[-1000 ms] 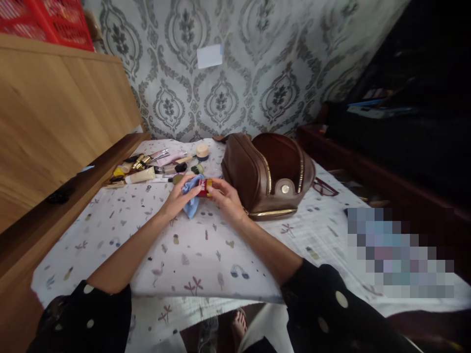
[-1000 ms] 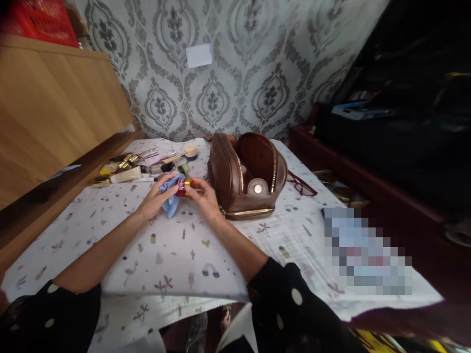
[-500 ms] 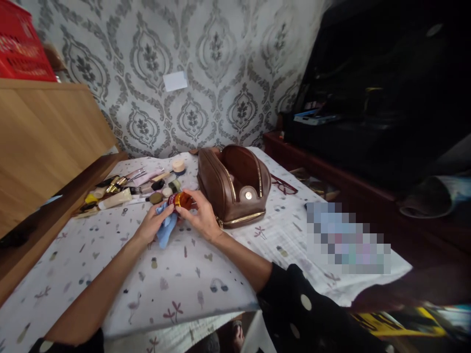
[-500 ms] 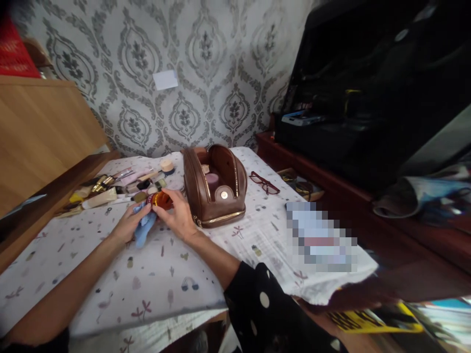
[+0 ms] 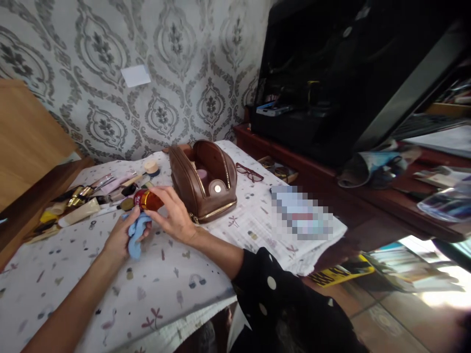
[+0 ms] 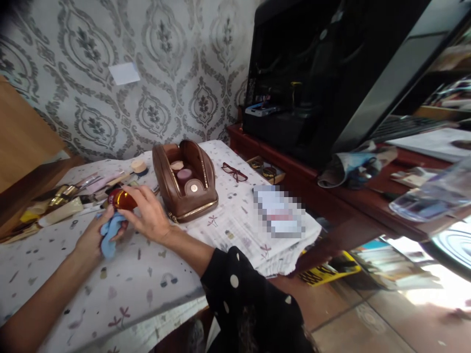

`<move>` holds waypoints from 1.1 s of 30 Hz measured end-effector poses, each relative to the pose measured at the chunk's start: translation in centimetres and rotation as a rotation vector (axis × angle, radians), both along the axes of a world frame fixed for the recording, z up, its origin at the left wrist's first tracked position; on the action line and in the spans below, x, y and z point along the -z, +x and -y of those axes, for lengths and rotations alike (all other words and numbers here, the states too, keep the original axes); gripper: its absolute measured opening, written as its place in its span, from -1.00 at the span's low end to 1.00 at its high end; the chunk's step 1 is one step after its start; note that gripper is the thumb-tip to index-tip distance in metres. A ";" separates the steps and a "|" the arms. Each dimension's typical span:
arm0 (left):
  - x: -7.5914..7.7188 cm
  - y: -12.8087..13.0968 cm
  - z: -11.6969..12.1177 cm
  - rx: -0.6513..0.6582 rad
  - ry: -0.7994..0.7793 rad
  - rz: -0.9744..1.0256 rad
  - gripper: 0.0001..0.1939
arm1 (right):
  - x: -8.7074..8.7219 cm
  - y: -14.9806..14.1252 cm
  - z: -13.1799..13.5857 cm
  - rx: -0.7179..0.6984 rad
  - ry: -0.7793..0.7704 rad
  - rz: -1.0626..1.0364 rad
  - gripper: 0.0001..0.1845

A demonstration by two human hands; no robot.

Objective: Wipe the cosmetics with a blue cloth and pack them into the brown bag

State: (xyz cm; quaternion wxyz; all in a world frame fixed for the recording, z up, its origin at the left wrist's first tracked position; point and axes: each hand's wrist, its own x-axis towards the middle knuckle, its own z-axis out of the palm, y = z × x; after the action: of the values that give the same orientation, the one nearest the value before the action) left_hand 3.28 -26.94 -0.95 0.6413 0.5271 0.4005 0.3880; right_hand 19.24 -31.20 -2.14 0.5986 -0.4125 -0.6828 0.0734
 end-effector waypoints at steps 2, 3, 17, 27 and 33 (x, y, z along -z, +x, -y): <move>0.0 0.0 0.0 0.002 0.003 0.027 -0.46 | -0.3 0.0 0.2 0.005 0.008 0.006 -0.44; -0.1 0.1 0.0 -0.004 0.011 0.043 -0.49 | -0.5 0.0 0.3 0.005 0.020 0.000 -0.44; -4.5 6.1 4.2 0.228 0.621 -0.204 -0.71 | -6.2 3.8 3.7 0.054 0.194 -0.234 -0.46; -3.3 11.7 6.9 0.412 0.807 -0.494 -0.22 | -6.3 13.5 1.1 0.177 -0.120 -0.193 -0.48; -2.6 10.9 6.6 0.433 0.835 -0.602 -0.49 | -7.8 15.1 1.7 0.373 -0.265 0.286 -0.57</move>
State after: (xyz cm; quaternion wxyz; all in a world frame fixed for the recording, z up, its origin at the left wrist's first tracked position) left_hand 14.13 -33.54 1.65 0.3005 0.8941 0.2609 0.2055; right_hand 34.38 -32.87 5.62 0.4400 -0.6120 -0.6571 -0.0083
